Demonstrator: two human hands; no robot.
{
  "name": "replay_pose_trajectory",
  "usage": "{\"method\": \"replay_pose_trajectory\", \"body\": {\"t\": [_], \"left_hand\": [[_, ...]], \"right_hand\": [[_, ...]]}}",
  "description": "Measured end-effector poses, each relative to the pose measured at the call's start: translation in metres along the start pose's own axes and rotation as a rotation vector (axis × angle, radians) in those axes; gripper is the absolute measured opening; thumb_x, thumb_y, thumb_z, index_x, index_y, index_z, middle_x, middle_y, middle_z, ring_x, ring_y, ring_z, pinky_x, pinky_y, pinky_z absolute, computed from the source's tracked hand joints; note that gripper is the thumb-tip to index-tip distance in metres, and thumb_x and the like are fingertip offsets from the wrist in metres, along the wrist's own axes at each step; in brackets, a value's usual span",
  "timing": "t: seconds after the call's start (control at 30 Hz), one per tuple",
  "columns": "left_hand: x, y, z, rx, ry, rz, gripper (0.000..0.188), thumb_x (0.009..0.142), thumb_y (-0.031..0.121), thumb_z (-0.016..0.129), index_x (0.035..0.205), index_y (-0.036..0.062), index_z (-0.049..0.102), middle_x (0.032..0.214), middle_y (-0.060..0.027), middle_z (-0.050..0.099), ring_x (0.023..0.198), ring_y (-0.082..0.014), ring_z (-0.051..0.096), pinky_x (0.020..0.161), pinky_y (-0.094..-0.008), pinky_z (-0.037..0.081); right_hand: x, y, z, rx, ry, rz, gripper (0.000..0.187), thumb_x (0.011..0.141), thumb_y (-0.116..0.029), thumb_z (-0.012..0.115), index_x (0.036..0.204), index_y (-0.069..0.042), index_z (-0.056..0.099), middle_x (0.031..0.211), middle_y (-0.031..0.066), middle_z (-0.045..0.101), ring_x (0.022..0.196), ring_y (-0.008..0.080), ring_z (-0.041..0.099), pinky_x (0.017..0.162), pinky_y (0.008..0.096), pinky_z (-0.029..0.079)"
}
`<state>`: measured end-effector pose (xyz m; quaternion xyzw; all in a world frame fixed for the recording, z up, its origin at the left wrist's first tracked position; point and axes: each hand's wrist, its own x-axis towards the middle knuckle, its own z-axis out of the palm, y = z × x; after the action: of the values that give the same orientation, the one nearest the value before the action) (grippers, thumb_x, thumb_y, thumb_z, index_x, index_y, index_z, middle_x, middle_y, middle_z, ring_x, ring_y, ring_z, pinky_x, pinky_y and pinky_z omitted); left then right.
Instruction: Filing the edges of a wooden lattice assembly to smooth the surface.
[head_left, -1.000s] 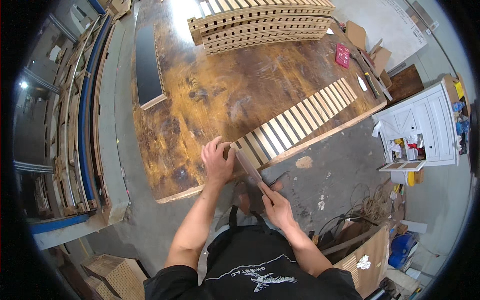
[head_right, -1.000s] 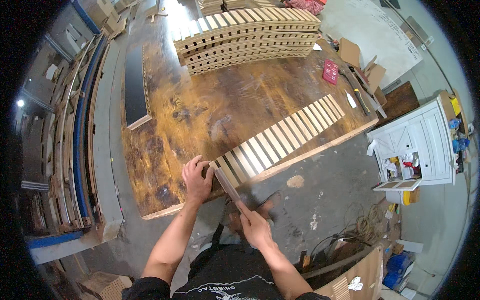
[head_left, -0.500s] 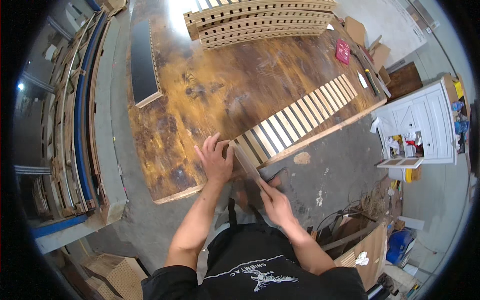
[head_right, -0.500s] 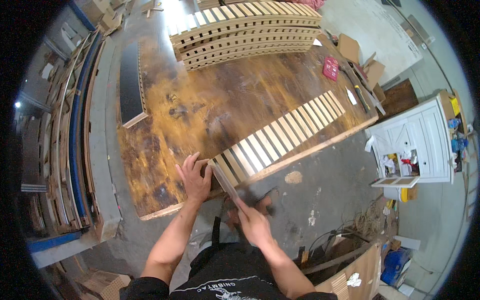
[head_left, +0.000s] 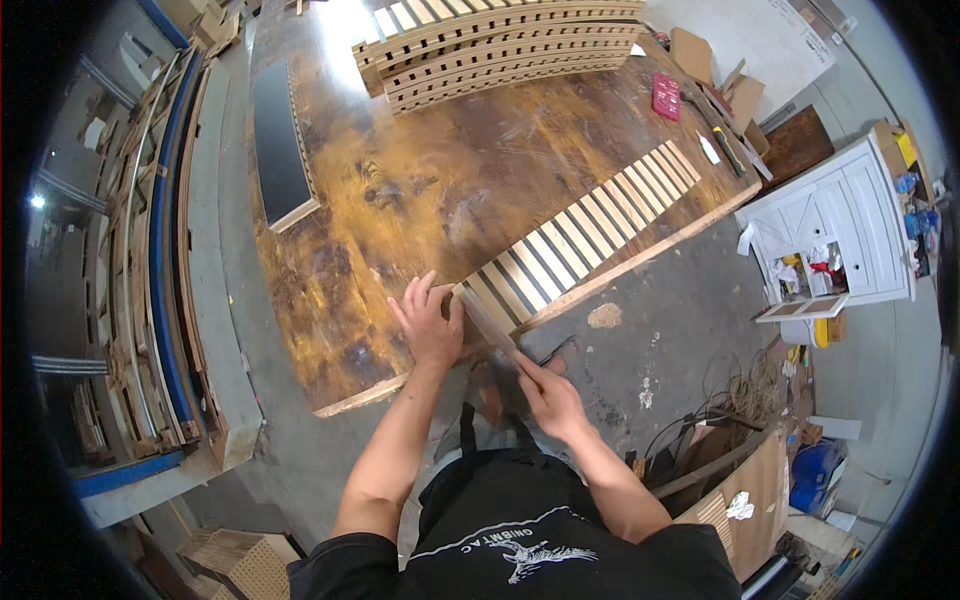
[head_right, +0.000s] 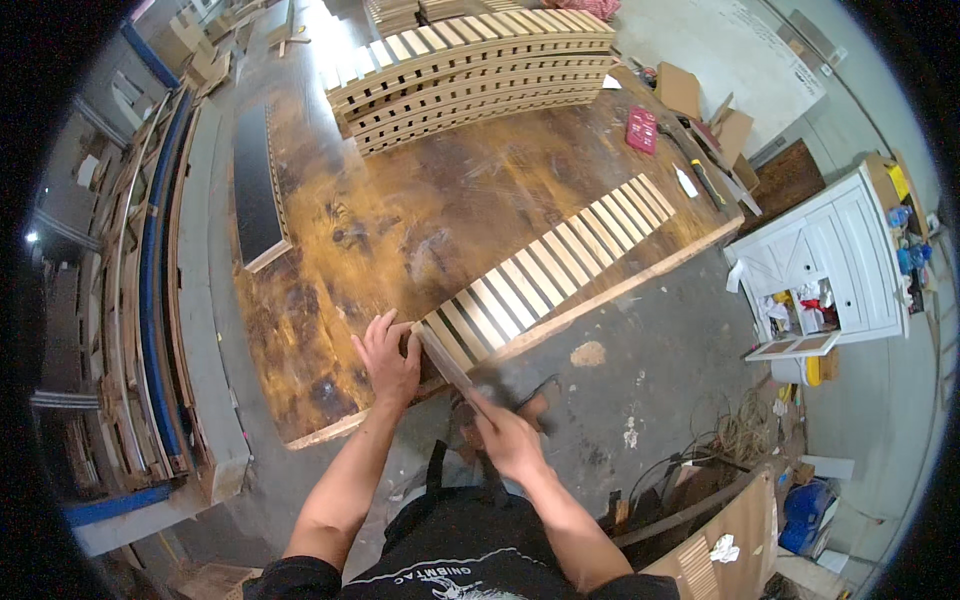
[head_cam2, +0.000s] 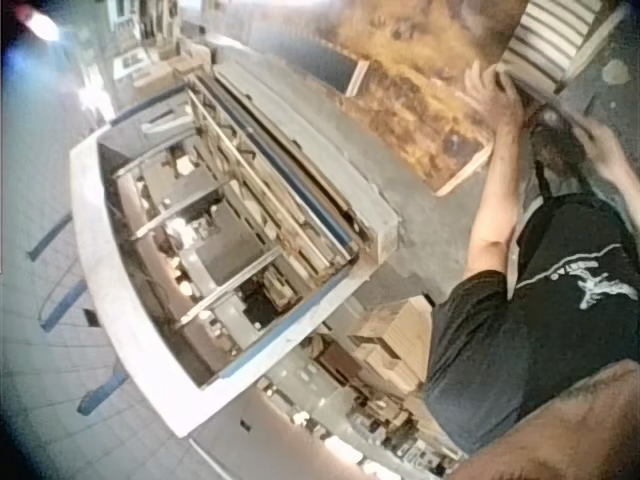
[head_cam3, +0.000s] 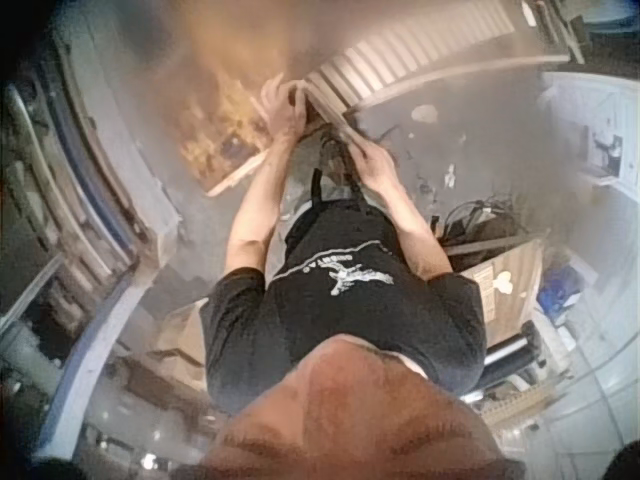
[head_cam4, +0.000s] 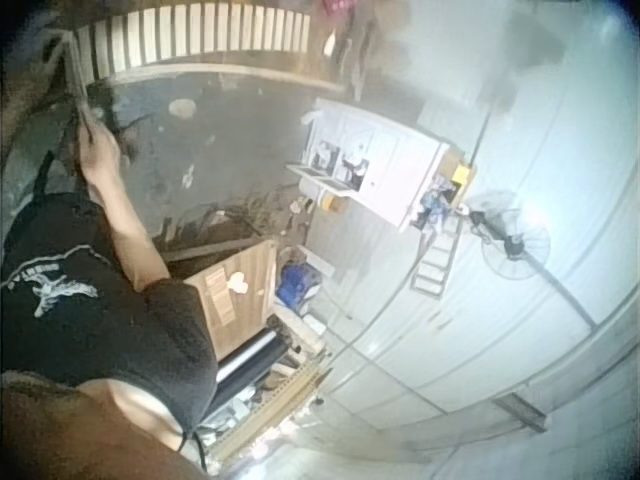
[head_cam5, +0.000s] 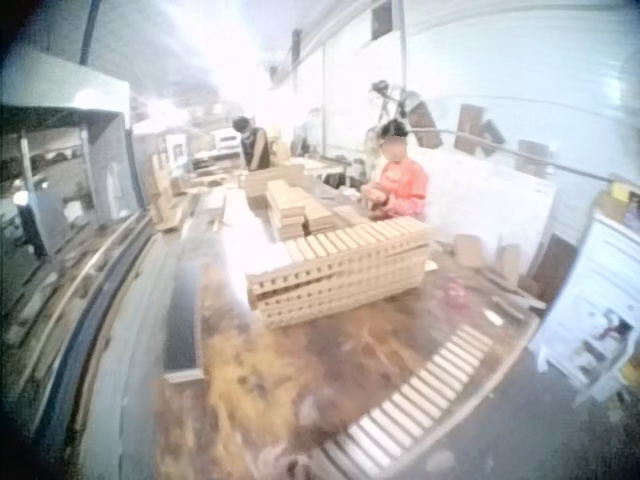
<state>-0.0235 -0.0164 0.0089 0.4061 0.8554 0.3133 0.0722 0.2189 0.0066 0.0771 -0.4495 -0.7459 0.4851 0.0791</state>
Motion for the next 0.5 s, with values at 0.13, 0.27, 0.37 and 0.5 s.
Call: {"method": "replay_pose_trajectory", "body": {"t": [0.13,0.27,0.37,0.5], "left_hand": [[0.001,-0.002,0.004,0.027,0.000,0.005,0.028,0.101,0.036,0.066,0.121,0.0178,0.069,0.152,-0.0068,0.053,0.150,-0.0342,0.040,0.128,-0.0686,0.009],[0.000,0.001,0.000,0.031,0.001,-0.018,0.031,0.101,0.036,0.065,0.125,0.0169,0.068,0.152,-0.0079,0.054,0.150,-0.0339,0.040,0.129,-0.0677,0.008],[0.001,0.003,-0.003,0.014,-0.015,-0.028,0.035,0.100,0.036,0.066,0.129,0.0156,0.067,0.153,-0.0092,0.053,0.150,-0.0340,0.040,0.129,-0.0674,0.010],[0.012,-0.003,-0.026,-0.089,-0.126,0.252,0.045,0.096,0.035,0.071,0.135,0.0141,0.065,0.154,-0.0115,0.052,0.149,-0.0350,0.041,0.128,-0.0657,0.018]], "right_hand": [[0.050,-0.015,0.014,0.058,-0.005,-0.023,0.045,0.108,-0.028,0.056,0.152,-0.024,0.058,0.126,0.0224,0.071,0.117,0.0434,0.067,0.098,0.0479,0.052],[-0.017,0.004,-0.010,0.010,-0.032,0.025,0.045,0.106,-0.017,0.059,0.150,-0.014,0.060,0.118,0.0252,0.074,0.109,0.0403,0.073,0.090,0.0385,0.055],[-0.104,0.062,-0.033,0.076,-0.059,0.065,0.047,0.105,-0.015,0.062,0.152,-0.012,0.059,0.116,0.0201,0.075,0.101,0.0240,0.073,0.090,0.0339,0.054],[-0.173,0.140,-0.032,0.278,0.157,0.331,0.047,0.106,-0.014,0.063,0.152,-0.006,0.059,0.125,0.0085,0.074,0.107,0.0132,0.065,0.095,0.0306,0.051]]}}
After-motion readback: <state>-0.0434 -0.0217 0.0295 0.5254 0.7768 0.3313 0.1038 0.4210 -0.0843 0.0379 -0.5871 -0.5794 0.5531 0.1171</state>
